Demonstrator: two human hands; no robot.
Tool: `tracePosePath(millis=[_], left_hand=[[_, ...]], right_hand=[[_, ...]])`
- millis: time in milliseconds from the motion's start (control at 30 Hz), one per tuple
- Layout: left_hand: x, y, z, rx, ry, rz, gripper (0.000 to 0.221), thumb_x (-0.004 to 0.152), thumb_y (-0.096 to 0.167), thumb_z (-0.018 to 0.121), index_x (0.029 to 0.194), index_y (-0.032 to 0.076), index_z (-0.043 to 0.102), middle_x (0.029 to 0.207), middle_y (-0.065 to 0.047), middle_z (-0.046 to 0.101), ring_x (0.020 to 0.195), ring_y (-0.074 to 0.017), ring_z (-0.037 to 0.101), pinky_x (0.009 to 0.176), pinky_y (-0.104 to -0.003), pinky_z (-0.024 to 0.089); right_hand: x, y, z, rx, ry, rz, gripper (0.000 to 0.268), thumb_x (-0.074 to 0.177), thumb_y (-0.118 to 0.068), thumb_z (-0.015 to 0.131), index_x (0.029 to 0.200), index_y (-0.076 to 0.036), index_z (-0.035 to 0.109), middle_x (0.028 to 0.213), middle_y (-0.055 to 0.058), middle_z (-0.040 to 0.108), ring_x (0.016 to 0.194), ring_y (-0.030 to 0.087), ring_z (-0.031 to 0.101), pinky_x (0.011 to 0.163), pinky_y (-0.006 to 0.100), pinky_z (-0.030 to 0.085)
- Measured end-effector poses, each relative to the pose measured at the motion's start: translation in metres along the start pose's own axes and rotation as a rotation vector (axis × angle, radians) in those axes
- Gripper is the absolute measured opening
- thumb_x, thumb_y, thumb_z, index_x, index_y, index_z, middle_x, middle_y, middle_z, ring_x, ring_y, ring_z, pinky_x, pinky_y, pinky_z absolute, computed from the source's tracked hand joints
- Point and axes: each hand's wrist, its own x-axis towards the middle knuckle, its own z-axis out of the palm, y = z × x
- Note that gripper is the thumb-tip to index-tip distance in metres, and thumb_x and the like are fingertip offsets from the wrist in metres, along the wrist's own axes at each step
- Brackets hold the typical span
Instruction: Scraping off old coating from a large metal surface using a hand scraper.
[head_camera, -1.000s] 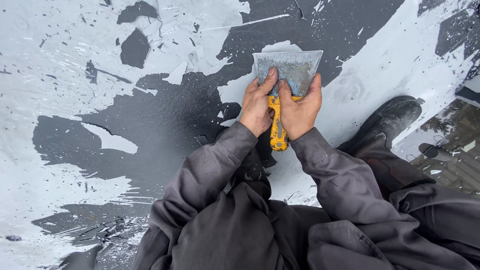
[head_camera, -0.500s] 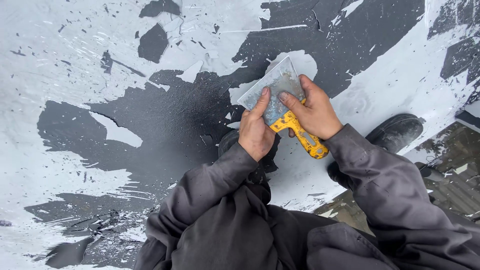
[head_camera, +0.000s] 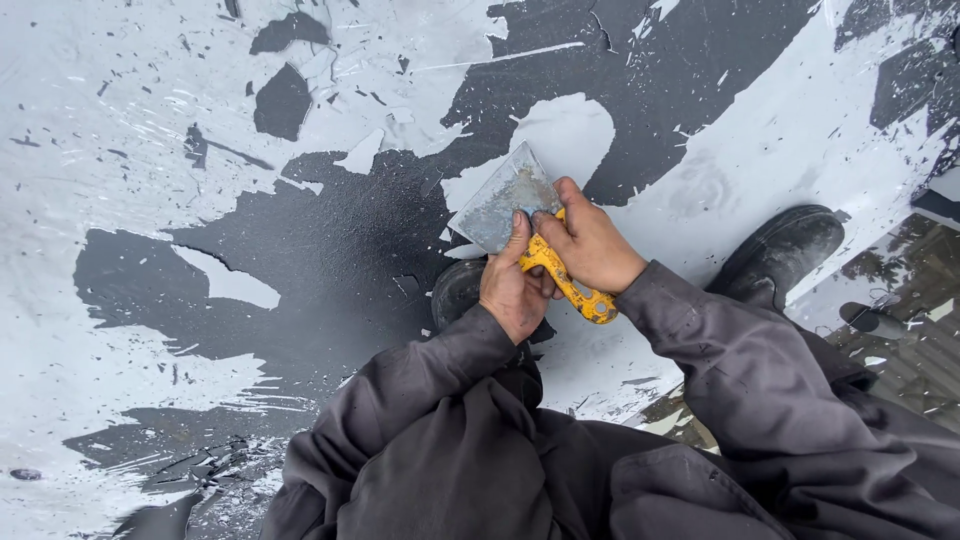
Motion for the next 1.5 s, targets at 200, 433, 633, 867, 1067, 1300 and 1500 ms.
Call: tracePosePath(millis=[200,433,633,867,1067,1300,1500], left_hand=[[-0.011,0.016,0.026,0.064,0.109,-0.105,0.045,0.101,0.054,0.056,0.108,0.010,0.065,0.082,-0.004,0.065,0.061,-0.0174,0.057,0.054,-0.033,0.043],[0.004,0.007,0.020,0.030,0.180,-0.059,0.049,0.100,0.053,0.056,0.104,0.004,0.062,0.081,-0.010,0.062,0.058,-0.0216,0.057,0.053,-0.038,0.046],[0.004,0.023,0.040,-0.022,0.038,0.148,0.043,0.109,0.048,0.055,0.119,0.007,0.065,0.098,-0.004,0.066,0.074,-0.0145,0.062,0.059,-0.032,0.044],[-0.055,0.096,0.056,-0.146,0.186,0.290,0.043,0.102,0.048,0.047,0.121,0.013,0.062,0.109,-0.006,0.070,0.094,-0.0192,0.073,0.079,-0.035,0.060],[-0.033,0.066,0.038,0.070,0.060,0.417,0.033,0.106,0.025,0.062,0.128,0.000,0.059,0.116,-0.013,0.072,0.101,-0.0258,0.072,0.083,-0.043,0.060],[-0.004,0.029,0.055,-0.001,0.048,0.113,0.038,0.105,0.028,0.056,0.134,0.004,0.055,0.123,-0.012,0.067,0.111,-0.0251,0.068,0.094,-0.044,0.058],[0.007,0.030,0.033,-0.092,0.003,0.101,0.044,0.108,0.035,0.051,0.138,0.003,0.053,0.127,-0.012,0.065,0.120,-0.0267,0.064,0.103,-0.047,0.052]], right_hand=[[0.013,-0.001,0.010,-0.197,0.072,-0.088,0.047,0.102,-0.023,0.055,0.134,0.010,0.043,0.100,0.022,0.067,0.090,0.025,0.069,0.078,0.039,0.054],[0.036,-0.001,0.002,-0.126,-0.048,0.027,0.059,0.101,-0.022,0.054,0.145,0.011,0.033,0.113,0.021,0.067,0.093,0.017,0.068,0.077,0.031,0.056],[0.050,-0.013,-0.008,-0.312,-0.018,-0.372,0.038,0.108,-0.024,0.057,0.132,0.004,0.051,0.108,0.023,0.071,0.095,0.031,0.072,0.082,0.040,0.056],[0.051,-0.101,0.058,-0.459,-0.106,-0.545,0.043,0.103,-0.025,0.060,0.132,0.003,0.045,0.085,0.026,0.070,0.083,0.048,0.067,0.071,0.052,0.051],[0.014,-0.029,0.028,-0.126,0.030,-0.394,0.029,0.107,-0.019,0.060,0.126,0.001,0.050,0.094,0.017,0.073,0.083,0.031,0.076,0.068,0.042,0.059],[0.004,-0.026,-0.023,0.125,-0.027,0.044,0.026,0.103,-0.021,0.054,0.120,-0.002,0.051,0.083,0.013,0.070,0.053,0.016,0.067,0.045,0.033,0.054],[0.021,-0.069,-0.017,-0.068,-0.092,0.071,0.028,0.104,-0.023,0.052,0.118,0.001,0.055,0.083,0.015,0.071,0.058,0.021,0.068,0.050,0.035,0.055]])
